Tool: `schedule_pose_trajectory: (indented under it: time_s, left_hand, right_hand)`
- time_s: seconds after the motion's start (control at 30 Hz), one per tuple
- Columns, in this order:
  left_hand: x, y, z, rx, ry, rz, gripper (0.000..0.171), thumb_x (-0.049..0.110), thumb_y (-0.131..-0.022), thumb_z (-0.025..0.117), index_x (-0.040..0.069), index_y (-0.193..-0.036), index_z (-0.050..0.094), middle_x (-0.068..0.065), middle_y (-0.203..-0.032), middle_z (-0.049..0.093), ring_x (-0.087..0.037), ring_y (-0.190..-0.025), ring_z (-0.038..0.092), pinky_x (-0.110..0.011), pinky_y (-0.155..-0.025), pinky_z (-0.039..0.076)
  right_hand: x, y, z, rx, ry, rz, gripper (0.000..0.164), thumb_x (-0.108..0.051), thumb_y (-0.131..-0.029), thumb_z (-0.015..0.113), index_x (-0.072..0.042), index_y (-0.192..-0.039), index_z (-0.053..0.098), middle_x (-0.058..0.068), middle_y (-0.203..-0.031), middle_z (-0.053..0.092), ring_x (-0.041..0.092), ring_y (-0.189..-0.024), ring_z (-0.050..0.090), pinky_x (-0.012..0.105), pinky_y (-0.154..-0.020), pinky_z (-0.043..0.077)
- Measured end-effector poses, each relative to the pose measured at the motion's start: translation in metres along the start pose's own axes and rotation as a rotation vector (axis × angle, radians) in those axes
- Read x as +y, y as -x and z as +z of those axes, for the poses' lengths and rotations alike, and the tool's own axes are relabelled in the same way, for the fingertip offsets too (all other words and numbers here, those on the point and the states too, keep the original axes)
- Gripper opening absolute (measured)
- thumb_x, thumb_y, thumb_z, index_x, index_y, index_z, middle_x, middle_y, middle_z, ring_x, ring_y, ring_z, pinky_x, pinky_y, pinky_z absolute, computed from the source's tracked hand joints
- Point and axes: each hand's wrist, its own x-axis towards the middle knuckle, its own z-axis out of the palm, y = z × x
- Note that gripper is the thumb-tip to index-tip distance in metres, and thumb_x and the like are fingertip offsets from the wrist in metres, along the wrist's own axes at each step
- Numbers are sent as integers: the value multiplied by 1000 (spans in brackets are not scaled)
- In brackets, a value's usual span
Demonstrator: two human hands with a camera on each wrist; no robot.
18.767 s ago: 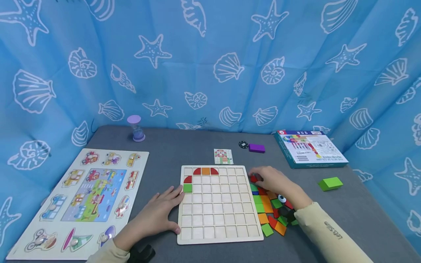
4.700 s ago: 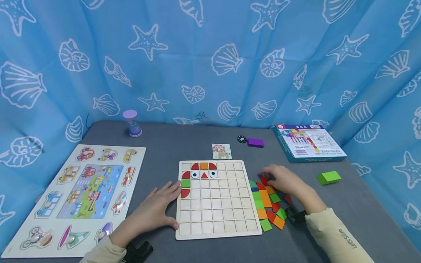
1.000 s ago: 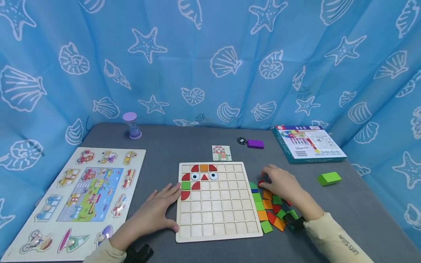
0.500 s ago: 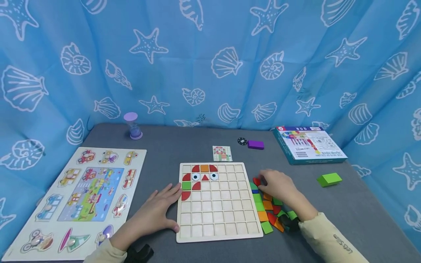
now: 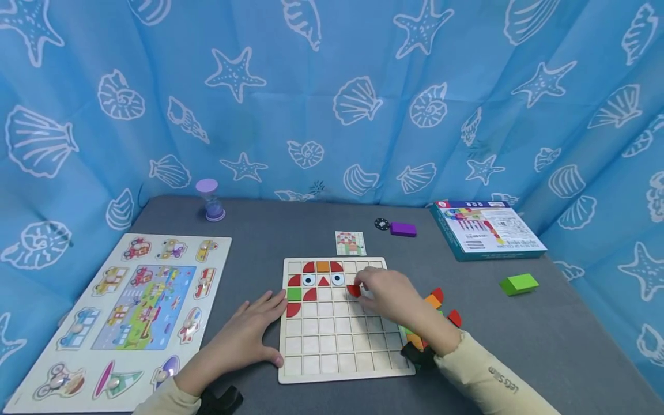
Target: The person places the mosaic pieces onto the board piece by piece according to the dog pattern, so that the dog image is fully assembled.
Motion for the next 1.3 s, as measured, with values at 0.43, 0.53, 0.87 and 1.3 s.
schedule_pose_trajectory:
  time_s: [0.43, 0.53, 0.87, 1.3]
  left_hand:
    - [0, -2, 2, 13, -4, 21, 102, 53, -52, 76, 10, -136, 37, 0, -145, 25, -28, -134, 17, -63, -98, 14]
    - [0, -2, 2, 13, -8, 22, 102, 52, -52, 76, 10, -136, 37, 0, -146, 25, -28, -134, 17, -62, -98, 14]
    - [2, -1, -3, 4, -10, 6, 101, 50, -53, 77, 10, -136, 37, -1, -146, 25, -28, -134, 17, -62, -99, 14]
    - [-1, -1, 0, 9, -12, 8, 102, 53, -52, 76, 11, -136, 37, 0, -146, 25, -28, -134, 17, -62, -99, 14]
  right_hand:
    - [-60, -21, 19, 26, 110, -207, 20, -26, -75, 69, -15, -92, 67, -5, -80, 63, 7, -65, 55, 22, -57, 45]
    - [-60, -21, 19, 13, 90, -204, 22, -25, -74, 70, -16, -93, 67, -5, -80, 63, 7, -64, 54, 21, -56, 44]
    - [-62, -24, 23, 23, 61, -207, 20, -27, -73, 71, -17, -89, 66, -8, -72, 60, 5, -57, 47, 20, -51, 39]
    - [-57, -25, 18, -35, -16, -118, 25, -25, -73, 71, -18, -97, 67, -7, -85, 65, 6, -69, 55, 23, -60, 45]
